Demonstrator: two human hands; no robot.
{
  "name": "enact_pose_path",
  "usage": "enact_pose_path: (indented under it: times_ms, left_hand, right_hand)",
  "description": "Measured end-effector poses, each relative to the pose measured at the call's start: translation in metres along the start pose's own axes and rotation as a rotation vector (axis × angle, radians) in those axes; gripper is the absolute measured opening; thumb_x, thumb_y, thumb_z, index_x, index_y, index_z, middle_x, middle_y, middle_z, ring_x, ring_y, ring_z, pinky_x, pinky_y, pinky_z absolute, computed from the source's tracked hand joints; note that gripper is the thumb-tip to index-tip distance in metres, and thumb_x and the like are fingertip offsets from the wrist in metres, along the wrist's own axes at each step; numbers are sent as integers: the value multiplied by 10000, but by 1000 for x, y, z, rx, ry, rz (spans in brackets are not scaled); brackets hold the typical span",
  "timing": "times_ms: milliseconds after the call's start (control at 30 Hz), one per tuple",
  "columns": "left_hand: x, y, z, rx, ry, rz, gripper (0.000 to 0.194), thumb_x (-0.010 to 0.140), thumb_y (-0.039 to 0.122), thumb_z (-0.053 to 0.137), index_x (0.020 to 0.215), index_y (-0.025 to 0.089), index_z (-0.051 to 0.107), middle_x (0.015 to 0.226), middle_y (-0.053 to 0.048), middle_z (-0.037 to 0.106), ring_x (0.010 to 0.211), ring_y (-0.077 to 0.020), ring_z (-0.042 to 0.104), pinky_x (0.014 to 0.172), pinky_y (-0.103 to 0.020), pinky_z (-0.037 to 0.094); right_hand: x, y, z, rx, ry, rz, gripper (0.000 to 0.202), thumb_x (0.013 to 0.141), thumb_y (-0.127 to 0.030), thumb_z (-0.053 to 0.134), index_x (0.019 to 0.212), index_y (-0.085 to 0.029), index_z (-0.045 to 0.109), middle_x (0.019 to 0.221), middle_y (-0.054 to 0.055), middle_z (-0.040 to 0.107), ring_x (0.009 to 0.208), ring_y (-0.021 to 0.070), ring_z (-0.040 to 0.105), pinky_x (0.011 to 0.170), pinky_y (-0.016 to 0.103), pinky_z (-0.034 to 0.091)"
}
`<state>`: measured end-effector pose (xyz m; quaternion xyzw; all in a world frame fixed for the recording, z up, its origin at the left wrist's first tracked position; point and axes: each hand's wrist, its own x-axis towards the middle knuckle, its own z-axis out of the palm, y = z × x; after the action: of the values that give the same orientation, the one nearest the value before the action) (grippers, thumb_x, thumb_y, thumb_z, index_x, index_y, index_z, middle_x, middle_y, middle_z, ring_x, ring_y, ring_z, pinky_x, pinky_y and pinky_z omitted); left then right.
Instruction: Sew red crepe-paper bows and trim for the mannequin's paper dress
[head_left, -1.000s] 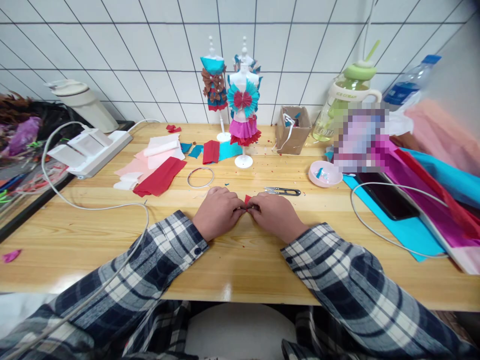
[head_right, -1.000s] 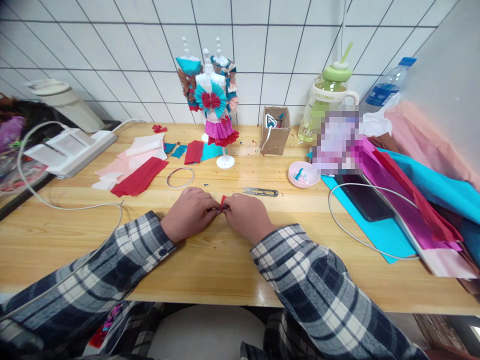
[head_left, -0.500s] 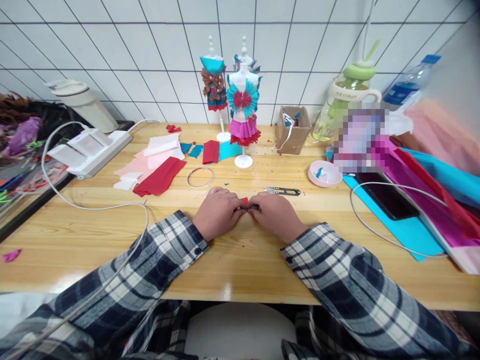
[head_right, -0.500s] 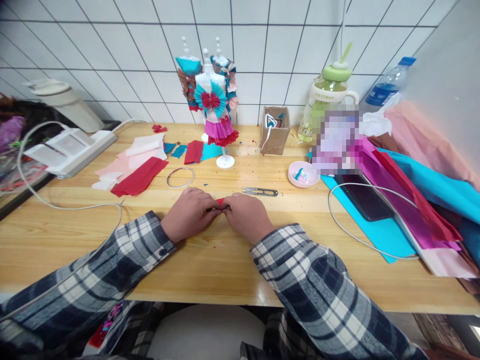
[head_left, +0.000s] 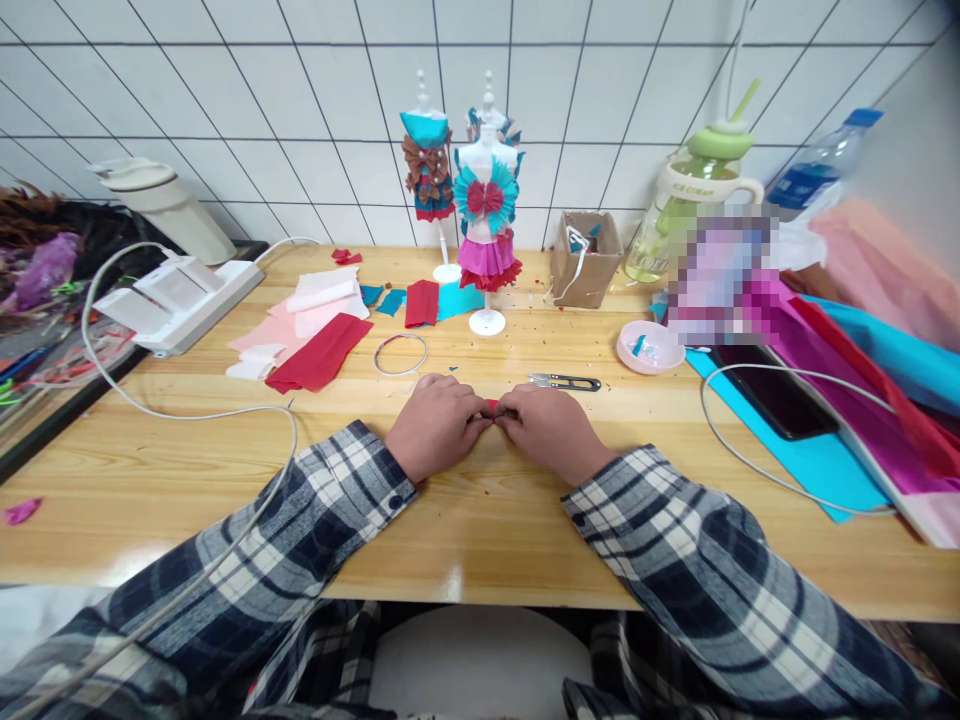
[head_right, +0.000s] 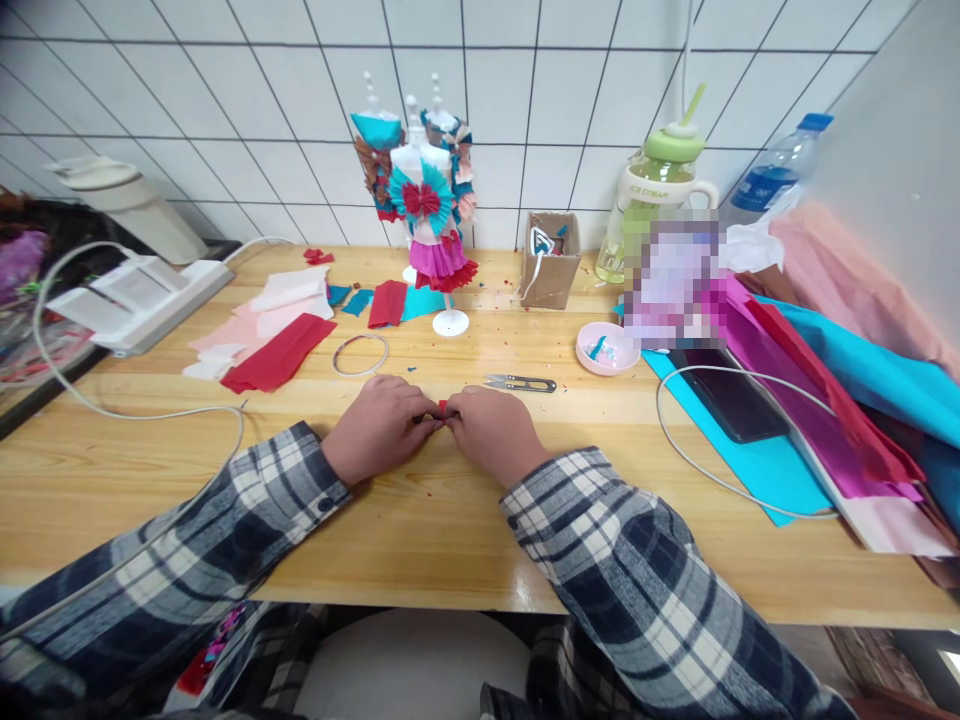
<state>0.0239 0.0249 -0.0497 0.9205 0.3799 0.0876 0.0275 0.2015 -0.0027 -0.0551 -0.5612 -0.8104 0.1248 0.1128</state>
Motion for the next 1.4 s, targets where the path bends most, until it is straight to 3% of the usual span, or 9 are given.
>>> enact_pose_path:
  times_ms: [767, 1400]
  left_hand:
    - [1, -1, -1, -21, 1, 2, 225, 872, 334, 521, 870, 214, 712, 777, -60, 678, 794, -209, 584, 765, -372, 386]
    - [1, -1, 1, -29, 4, -6, 215, 858, 335, 531, 841, 207, 702, 780, -62, 679, 805, -216, 585, 779, -382, 382]
  right_hand:
    - [0, 1, 2, 23, 5, 7, 225, 886, -231, 482, 976, -227, 688, 954, 30, 684, 916, 166, 589, 730, 272, 378]
    - [0, 0, 0, 21, -1, 20, 221, 887, -231, 479, 924, -235, 697, 924, 20, 684, 893, 164, 592, 718, 271, 378]
